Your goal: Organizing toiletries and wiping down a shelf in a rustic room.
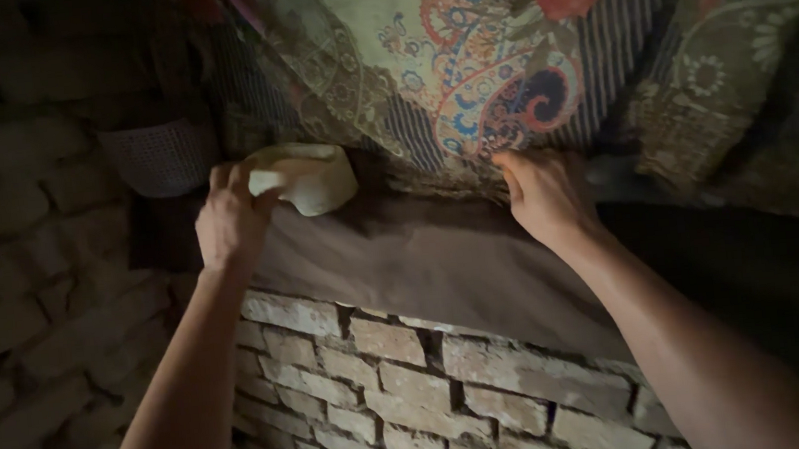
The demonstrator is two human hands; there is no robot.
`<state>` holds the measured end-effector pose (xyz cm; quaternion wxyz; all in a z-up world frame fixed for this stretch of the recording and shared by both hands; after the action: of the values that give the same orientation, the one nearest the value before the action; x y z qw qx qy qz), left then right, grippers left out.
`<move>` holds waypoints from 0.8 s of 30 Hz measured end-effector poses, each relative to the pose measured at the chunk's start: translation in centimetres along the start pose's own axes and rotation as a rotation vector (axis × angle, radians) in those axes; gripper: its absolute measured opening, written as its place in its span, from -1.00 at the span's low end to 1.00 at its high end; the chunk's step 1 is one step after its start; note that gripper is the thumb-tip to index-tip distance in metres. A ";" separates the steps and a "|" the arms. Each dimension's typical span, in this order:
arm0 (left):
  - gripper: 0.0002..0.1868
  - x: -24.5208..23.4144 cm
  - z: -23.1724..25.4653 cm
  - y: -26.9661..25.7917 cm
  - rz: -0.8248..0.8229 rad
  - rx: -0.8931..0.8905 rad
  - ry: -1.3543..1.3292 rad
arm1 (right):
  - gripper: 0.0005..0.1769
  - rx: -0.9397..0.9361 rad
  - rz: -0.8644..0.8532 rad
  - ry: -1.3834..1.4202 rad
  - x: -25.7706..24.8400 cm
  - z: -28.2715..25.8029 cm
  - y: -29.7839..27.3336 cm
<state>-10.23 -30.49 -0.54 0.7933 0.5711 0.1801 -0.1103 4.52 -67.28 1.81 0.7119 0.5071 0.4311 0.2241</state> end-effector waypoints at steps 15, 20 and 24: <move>-0.71 7.0 18.8 0.5 -0.359 0.763 -0.185 | -0.56 0.095 -0.396 0.094 -5.2 1.3 -0.3; -0.69 9.8 21.7 2.1 -0.565 0.713 0.029 | -0.49 -0.193 -0.450 0.098 0.0 7.5 -1.1; -0.71 11.2 22.3 4.2 -0.579 0.719 0.011 | -0.66 -0.072 -0.394 0.057 -0.7 6.5 0.0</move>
<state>5.08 -49.87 4.80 0.4803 0.7366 0.2869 -0.3799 9.58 -71.29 2.80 0.7472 0.3804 0.5337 0.1100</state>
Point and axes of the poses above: each hand's wrist, its own y-axis towards the middle knuckle, its own x-axis out of the palm, z = x × y, the point moved 2 cm from there along y, towards the middle knuckle, and after that the axes turned 2 degrees about x, right-handed, at the moved point
